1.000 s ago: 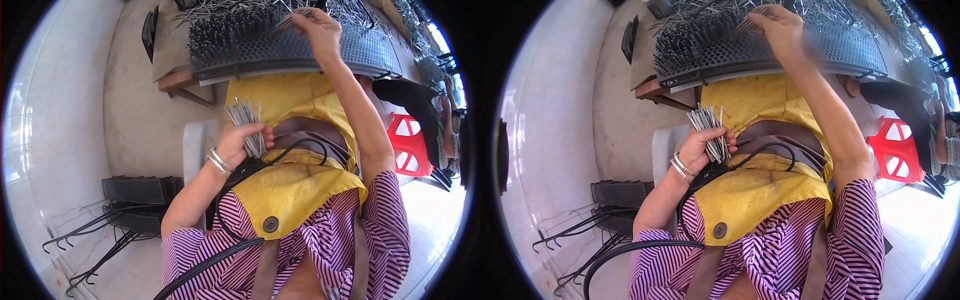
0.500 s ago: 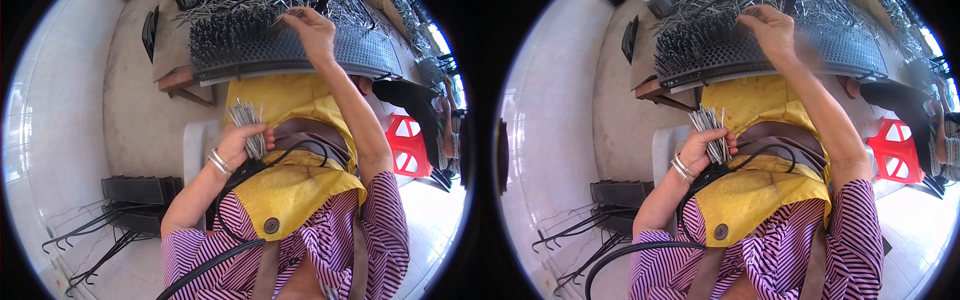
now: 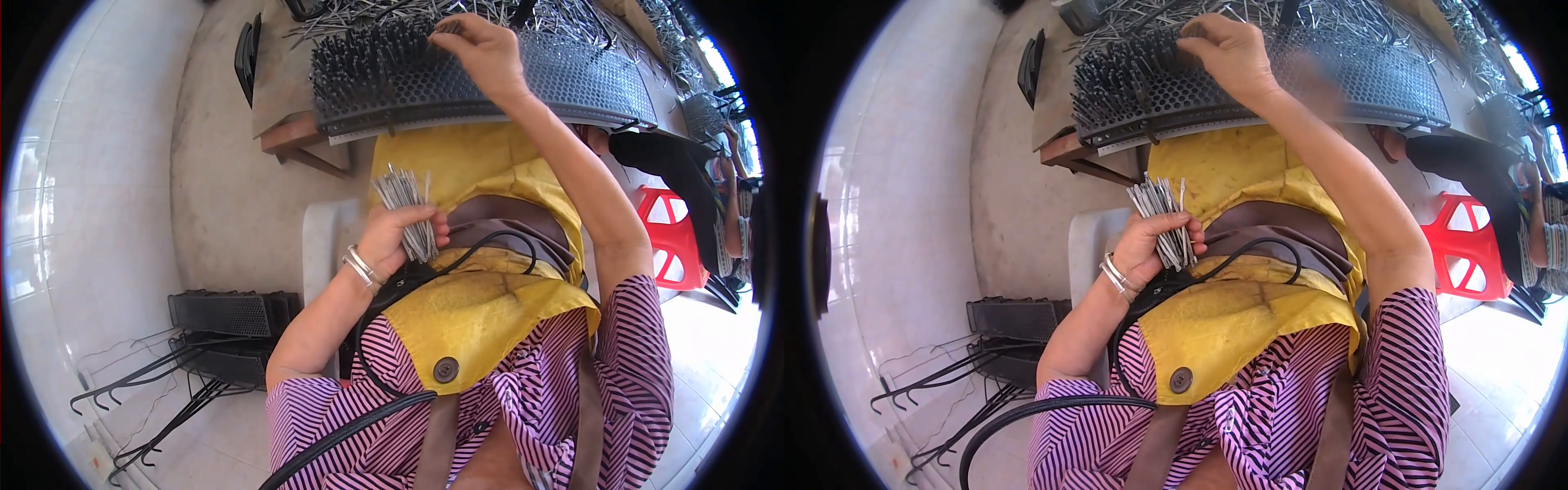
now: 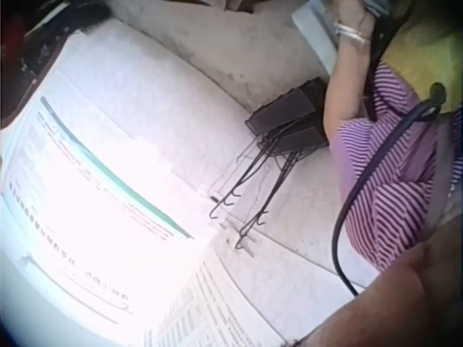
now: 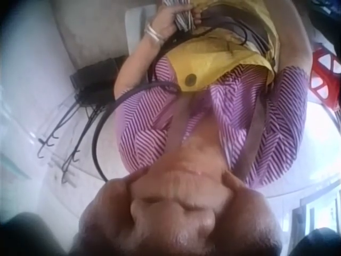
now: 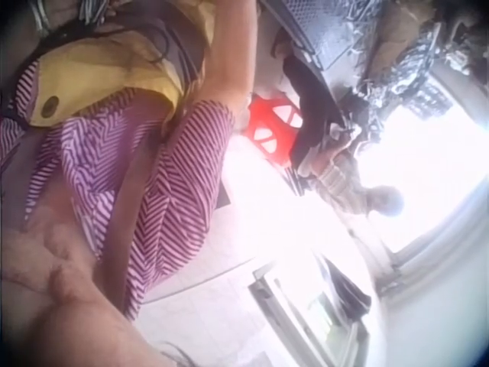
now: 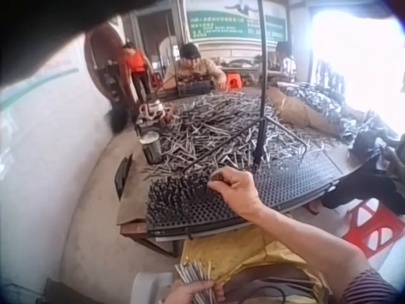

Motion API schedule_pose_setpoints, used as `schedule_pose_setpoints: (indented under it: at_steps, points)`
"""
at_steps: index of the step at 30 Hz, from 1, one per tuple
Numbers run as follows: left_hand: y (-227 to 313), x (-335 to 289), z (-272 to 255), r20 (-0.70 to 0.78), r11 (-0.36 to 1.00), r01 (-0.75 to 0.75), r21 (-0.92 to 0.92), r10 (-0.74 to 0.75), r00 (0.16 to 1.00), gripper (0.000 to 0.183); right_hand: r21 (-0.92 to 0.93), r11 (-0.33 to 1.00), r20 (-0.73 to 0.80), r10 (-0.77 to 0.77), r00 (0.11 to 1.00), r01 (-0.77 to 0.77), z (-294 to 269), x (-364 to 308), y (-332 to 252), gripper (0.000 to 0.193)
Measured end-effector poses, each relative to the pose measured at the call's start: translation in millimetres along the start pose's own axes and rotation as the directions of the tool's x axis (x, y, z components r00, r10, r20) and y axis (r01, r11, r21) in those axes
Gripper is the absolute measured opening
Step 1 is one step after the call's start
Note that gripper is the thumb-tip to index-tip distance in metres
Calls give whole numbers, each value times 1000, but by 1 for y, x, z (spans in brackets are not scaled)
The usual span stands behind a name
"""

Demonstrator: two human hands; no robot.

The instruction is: Inserting thin metal rods into a perforated grid plate.

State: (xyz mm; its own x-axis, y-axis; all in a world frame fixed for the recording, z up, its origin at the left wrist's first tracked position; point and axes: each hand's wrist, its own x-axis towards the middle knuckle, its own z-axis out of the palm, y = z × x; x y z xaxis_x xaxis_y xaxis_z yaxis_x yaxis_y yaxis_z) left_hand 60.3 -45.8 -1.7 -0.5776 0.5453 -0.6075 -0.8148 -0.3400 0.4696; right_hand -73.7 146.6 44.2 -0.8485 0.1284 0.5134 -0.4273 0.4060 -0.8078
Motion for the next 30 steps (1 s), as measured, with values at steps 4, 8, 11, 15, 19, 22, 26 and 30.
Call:
schedule_pose_setpoints:
  at_steps: [4, 8, 11, 15, 19, 22, 26, 30]
  points:
    - [0, 0, 0, -4, 1000, -10, -20, 10, 1000, 11, -104, 988, 108, -103, 989, 114, 2, 6, 5, 14]
    - [0, 0, -1, 2, 999, -24, -29, 24, 1000, 10, -242, 964, 277, -37, 960, 106, 2, 12, -3, 15]
    - [0, -1, -2, 0, 1000, -7, -16, 7, 1000, 11, -293, 952, 272, -4, 962, 87, 3, 12, -2, 16]
    - [1, -1, -1, -4, 1000, 11, -15, -11, 1000, 12, -167, 978, 207, -86, 975, 122, 10, 15, 2, 18]
    - [0, 0, -3, 8, 998, 24, -57, -24, 1000, 16, -333, 894, 250, -222, 942, 299, 13, 21, -2, 13]
    - [0, 1, -4, 10, 998, 28, -58, -27, 1000, 16, -357, 898, 258, -171, 951, 258, 16, 24, -15, 15]
    - [1, -1, -1, -3, 999, 34, -34, -34, 999, 17, -387, 867, 280, -213, 936, 314, 19, 29, -14, 17]
    - [2, -2, -2, 0, 999, 44, -17, -44, 999, 17, -373, 882, 311, -174, 934, 289, 19, 34, -21, 15]
